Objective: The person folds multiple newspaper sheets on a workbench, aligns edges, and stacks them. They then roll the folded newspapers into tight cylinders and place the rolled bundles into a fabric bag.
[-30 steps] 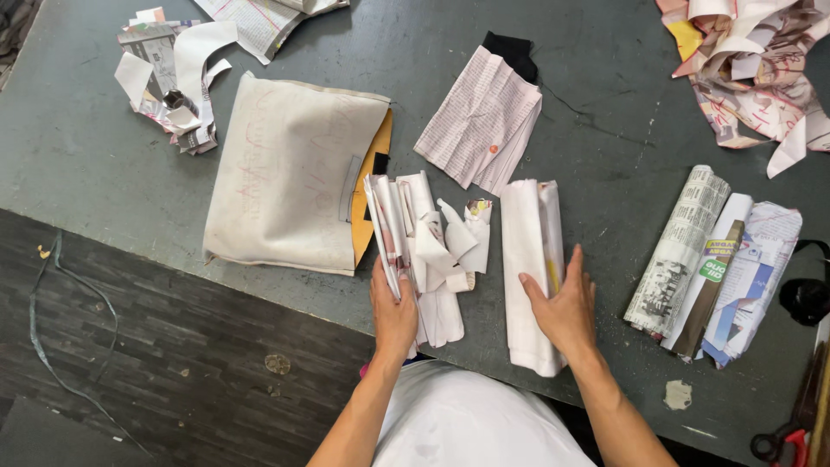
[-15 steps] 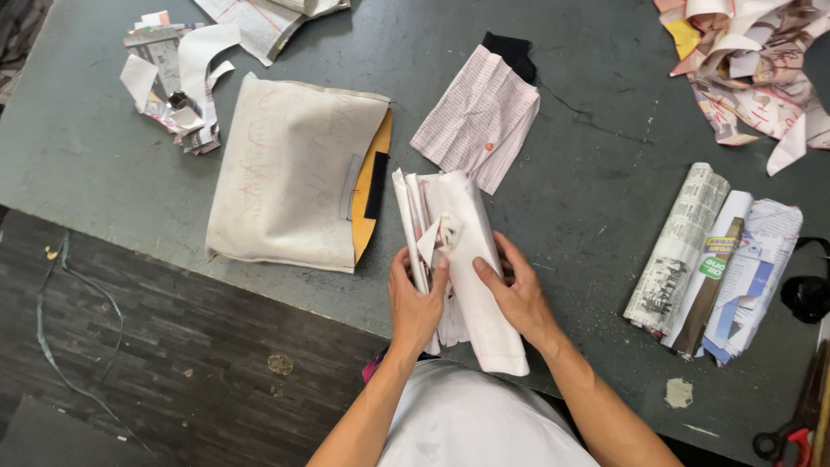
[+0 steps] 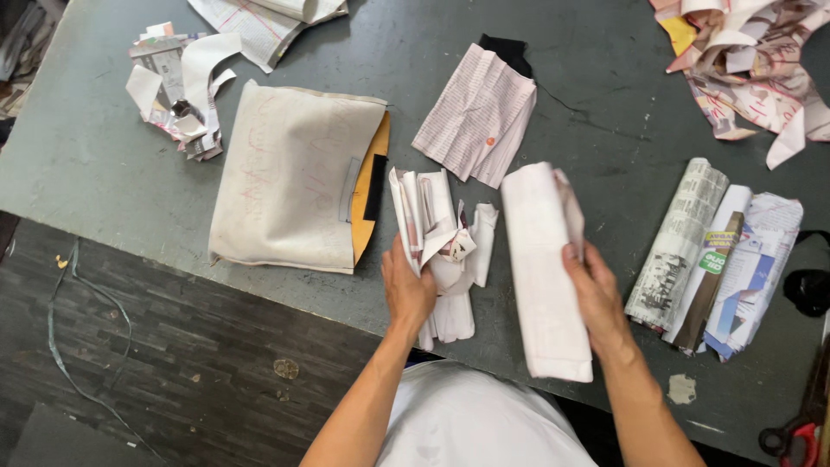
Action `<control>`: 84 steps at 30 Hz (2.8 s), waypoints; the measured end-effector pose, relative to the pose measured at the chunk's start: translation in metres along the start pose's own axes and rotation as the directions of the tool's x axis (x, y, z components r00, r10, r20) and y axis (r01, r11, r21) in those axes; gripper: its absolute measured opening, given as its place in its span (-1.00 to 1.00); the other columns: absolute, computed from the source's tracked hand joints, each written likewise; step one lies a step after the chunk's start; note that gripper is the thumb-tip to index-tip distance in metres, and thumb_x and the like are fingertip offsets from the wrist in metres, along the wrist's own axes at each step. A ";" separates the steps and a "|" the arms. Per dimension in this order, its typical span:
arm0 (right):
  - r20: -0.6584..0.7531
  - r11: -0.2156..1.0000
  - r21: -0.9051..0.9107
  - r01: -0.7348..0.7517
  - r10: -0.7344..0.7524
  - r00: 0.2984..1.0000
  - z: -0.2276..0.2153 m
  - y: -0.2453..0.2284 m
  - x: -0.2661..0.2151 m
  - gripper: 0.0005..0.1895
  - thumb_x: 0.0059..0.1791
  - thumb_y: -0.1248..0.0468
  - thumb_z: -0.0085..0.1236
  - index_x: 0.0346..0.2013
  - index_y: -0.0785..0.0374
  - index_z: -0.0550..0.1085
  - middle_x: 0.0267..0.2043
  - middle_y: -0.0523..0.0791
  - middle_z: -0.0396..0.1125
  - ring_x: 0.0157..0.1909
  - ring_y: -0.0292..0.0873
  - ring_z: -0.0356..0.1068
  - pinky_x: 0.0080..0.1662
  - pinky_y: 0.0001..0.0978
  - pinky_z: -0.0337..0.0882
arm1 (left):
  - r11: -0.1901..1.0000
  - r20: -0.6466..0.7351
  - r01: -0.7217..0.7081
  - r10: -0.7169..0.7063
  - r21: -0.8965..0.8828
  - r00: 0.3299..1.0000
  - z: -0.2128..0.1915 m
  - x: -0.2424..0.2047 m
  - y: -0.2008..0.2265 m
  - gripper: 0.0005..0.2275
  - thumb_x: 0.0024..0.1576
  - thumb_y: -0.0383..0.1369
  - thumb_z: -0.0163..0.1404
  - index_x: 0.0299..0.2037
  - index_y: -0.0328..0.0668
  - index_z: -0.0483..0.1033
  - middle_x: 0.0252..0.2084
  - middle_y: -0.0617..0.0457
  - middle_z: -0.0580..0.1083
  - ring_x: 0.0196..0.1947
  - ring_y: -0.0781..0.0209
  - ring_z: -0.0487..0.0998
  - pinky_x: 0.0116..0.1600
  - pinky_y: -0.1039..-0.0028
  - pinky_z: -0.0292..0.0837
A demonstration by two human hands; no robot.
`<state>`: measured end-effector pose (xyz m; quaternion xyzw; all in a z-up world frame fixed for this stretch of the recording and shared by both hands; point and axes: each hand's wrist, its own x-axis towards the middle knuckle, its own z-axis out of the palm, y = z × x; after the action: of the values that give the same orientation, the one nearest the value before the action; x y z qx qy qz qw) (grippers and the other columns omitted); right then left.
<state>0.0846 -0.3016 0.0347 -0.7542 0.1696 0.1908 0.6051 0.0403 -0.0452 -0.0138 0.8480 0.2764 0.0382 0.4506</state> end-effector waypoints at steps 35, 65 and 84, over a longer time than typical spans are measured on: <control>0.011 0.779 -0.475 0.410 -0.460 0.888 0.114 0.011 0.062 -0.31 -0.16 0.42 0.28 0.27 0.25 0.32 -0.01 0.05 0.34 -0.04 0.03 0.43 0.00 -0.16 0.44 | 0.938 0.044 0.010 0.006 -0.347 0.999 -0.022 -0.013 -0.014 -0.30 0.01 -0.44 0.17 0.38 -0.30 0.12 0.13 -0.15 0.42 0.04 0.11 0.54 0.07 0.36 0.48; 0.197 0.756 -0.361 0.546 -0.511 0.837 0.153 -0.018 0.002 -0.52 0.05 0.23 0.04 0.22 0.39 0.31 0.06 0.10 0.32 0.07 0.09 0.38 0.09 -0.10 0.37 | 0.949 0.068 -0.036 0.061 -0.314 0.996 -0.009 -0.027 -0.020 -0.51 0.36 -0.23 -0.40 0.44 -0.33 0.10 0.34 -0.28 0.25 0.33 -0.13 0.33 0.35 0.26 0.22; -0.020 0.841 -0.413 0.348 -0.391 0.920 0.143 -0.001 0.018 -0.52 -0.06 0.28 0.25 0.13 0.28 0.39 -0.10 0.04 0.37 -0.12 0.06 0.45 -0.06 -0.09 0.44 | 0.929 0.118 0.052 -0.009 -0.367 0.993 -0.005 -0.029 -0.006 -0.56 0.28 -0.32 -0.10 0.37 -0.19 0.23 0.24 -0.19 0.36 0.22 0.00 0.45 0.22 0.31 0.40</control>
<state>0.0896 -0.1622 -0.0010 -0.8894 0.0092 0.0618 0.4529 0.0111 -0.0535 -0.0099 0.7446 0.2514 0.0340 0.6174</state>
